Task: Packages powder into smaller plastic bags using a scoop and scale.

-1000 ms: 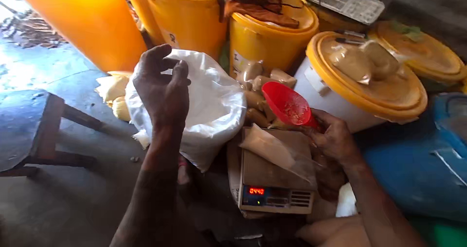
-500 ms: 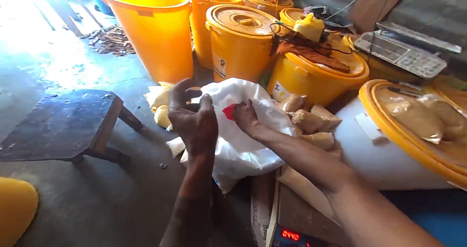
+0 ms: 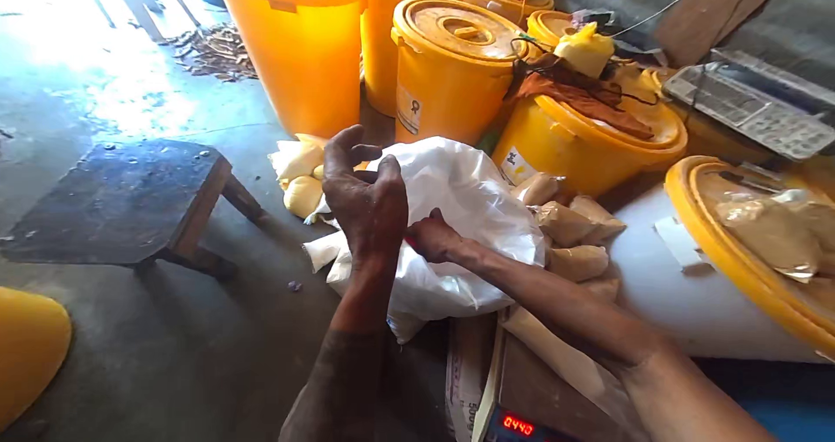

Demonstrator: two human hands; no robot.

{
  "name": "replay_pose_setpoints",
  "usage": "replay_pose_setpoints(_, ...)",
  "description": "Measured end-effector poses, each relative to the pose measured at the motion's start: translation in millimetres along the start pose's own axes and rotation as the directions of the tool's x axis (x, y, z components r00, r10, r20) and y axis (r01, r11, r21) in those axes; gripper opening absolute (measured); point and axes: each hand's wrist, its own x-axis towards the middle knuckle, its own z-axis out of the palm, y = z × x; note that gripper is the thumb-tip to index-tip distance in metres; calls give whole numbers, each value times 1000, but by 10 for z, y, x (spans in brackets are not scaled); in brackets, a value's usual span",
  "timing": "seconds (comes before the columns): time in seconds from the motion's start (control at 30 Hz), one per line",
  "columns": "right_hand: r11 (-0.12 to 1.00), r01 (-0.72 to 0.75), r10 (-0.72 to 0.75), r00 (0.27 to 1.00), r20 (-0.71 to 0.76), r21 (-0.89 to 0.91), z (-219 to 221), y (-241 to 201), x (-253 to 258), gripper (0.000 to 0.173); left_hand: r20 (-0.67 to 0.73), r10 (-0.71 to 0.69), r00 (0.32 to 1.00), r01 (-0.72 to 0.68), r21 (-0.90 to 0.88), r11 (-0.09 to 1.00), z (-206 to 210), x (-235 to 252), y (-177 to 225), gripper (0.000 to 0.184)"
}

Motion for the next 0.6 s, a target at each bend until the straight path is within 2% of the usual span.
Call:
replay_pose_setpoints(0.07,996,3,-4,1000,20,89,-41,60,-63,28,-21,8,1000,-9,-22,1000,82,4,-11,44)
replay_pose_setpoints(0.17,970,-69,63,998,30,231,-79,246,-235,37,-43,-11,999,9,-47,999,152,-30,-13,45)
replay_pose_setpoints(0.33,927,-151,217,962,-164,343,-257,619,-1073,38,-46,-35,998,31,-97,995,151,-100,14,46)
replay_pose_setpoints(0.43,824,-216,394,882,-257,524,-355,534,-1565,36,23,-40,999,42,-72,997,116,-128,26,45)
replay_pose_setpoints(0.5,762,-214,470,832,-294,612,-275,400,-1597,36,57,-44,997,48,-58,997,183,-163,-4,46)
replay_pose_setpoints(0.6,653,-115,492,816,-303,749,-152,290,-1491,36,101,-45,994,50,-45,998,247,-240,-40,47)
